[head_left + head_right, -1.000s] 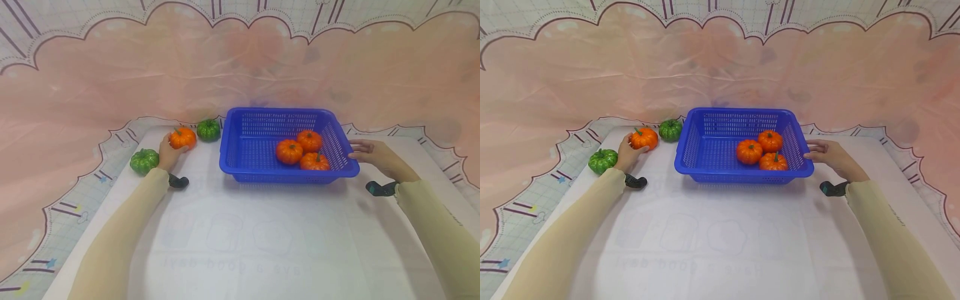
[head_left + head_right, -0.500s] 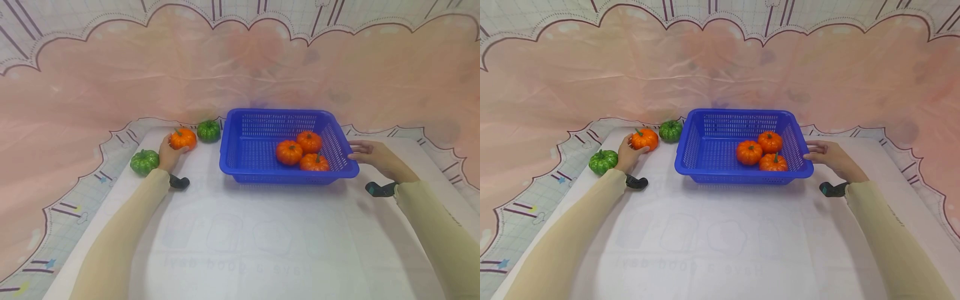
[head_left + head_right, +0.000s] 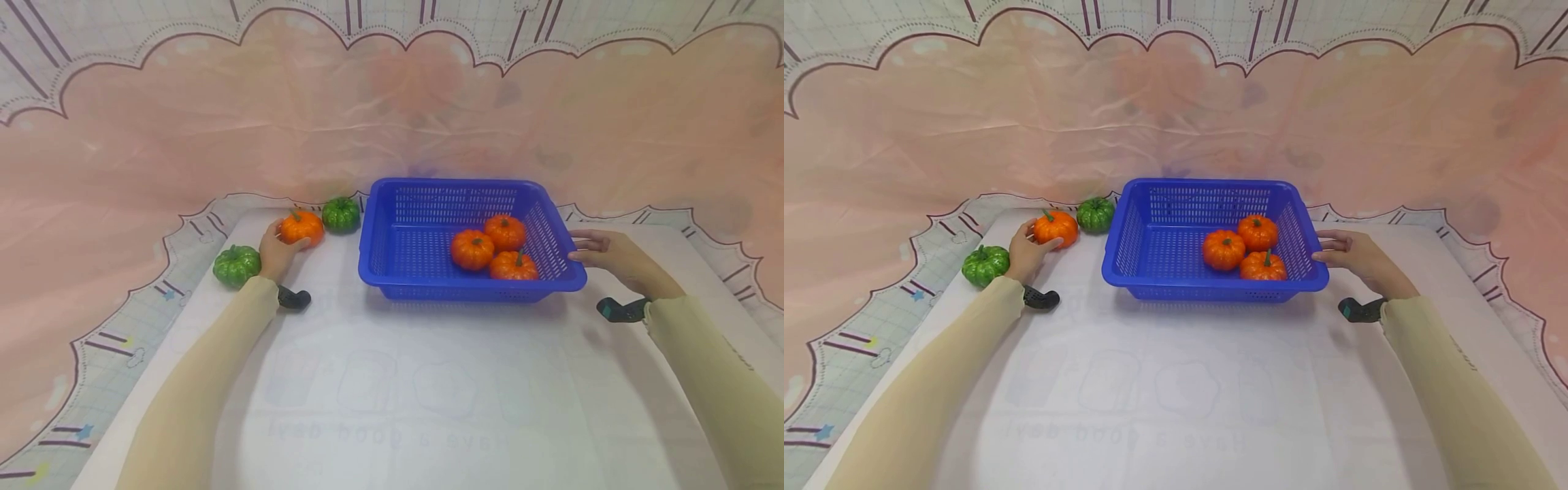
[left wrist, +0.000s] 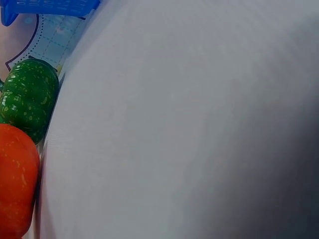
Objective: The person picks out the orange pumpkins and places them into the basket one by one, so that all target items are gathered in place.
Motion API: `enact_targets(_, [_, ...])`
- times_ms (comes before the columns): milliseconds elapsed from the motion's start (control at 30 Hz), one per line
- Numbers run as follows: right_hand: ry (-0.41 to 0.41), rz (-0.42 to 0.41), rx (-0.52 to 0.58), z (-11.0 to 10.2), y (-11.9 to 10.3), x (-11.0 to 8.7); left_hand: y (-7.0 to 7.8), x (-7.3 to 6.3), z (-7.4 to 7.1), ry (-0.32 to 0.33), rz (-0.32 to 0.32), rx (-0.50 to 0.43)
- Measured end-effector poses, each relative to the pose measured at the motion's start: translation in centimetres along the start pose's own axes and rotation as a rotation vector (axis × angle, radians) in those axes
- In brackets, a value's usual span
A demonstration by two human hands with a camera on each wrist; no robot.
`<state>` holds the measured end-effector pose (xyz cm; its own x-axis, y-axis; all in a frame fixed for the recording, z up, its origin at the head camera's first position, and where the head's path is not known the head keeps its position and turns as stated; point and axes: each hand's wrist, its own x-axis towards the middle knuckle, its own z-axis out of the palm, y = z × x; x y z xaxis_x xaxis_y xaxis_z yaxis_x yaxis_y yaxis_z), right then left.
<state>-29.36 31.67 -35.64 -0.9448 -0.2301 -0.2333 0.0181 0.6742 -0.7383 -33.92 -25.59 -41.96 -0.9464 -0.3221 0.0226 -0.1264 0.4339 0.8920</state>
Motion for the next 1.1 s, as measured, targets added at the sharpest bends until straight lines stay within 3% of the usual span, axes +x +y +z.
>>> enact_targets(533, [0.003, -0.019, -0.006, -0.02, -0.16, -0.23, 0.15, -0.03, 0.14, 0.045, 0.023, -0.03])
enact_targets(1100, [0.002, -0.007, -0.006, -0.06, -0.39, -0.28, 0.37, 0.12, -0.16, 0.039, 0.076, -0.054])
